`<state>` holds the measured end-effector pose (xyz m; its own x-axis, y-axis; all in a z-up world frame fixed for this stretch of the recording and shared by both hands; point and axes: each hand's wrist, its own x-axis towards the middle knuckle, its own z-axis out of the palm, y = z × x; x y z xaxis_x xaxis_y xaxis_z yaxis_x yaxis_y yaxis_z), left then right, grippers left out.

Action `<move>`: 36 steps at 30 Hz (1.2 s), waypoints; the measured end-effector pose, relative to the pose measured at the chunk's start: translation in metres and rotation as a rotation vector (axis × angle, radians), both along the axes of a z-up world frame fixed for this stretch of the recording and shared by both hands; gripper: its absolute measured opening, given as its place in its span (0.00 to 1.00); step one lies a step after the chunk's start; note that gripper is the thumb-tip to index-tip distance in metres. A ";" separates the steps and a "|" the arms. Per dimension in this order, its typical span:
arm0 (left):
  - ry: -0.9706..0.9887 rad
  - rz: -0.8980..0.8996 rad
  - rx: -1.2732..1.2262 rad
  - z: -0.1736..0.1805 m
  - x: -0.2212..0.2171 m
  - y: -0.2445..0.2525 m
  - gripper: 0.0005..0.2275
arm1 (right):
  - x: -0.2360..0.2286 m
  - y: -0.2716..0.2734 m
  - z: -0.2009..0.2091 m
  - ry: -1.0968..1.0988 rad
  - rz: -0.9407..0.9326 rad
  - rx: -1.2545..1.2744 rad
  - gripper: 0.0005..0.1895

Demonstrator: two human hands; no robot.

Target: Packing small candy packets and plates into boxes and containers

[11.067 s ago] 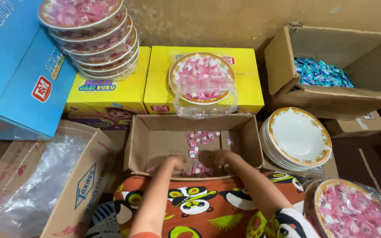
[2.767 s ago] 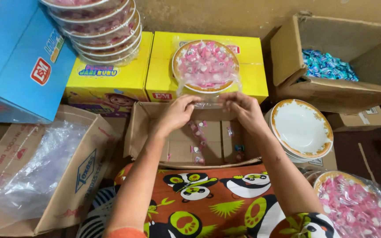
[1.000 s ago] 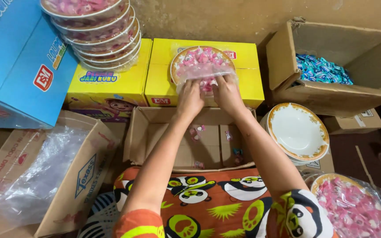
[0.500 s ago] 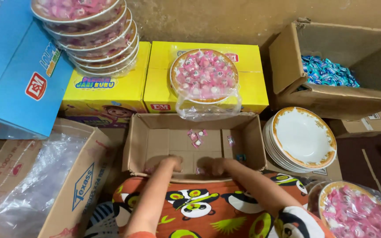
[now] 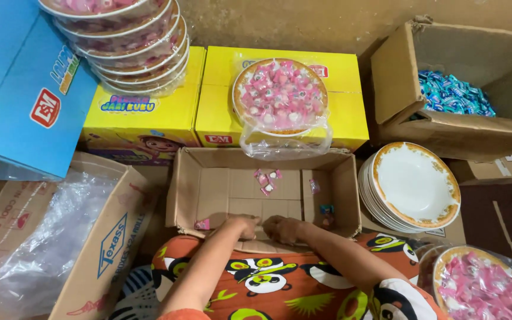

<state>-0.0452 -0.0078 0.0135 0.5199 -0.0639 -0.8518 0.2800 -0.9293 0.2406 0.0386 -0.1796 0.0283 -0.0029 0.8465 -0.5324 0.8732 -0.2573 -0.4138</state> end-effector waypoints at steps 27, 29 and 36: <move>-0.467 0.376 -0.120 0.010 0.023 0.048 0.16 | 0.038 -0.013 0.270 0.677 -0.949 0.980 0.15; -0.446 0.536 -0.229 0.021 0.019 0.049 0.18 | 0.049 -0.016 0.218 0.701 -0.909 0.751 0.14; -0.590 0.568 -0.195 0.004 0.078 0.060 0.20 | 0.114 0.031 0.020 -0.106 -0.591 0.088 0.29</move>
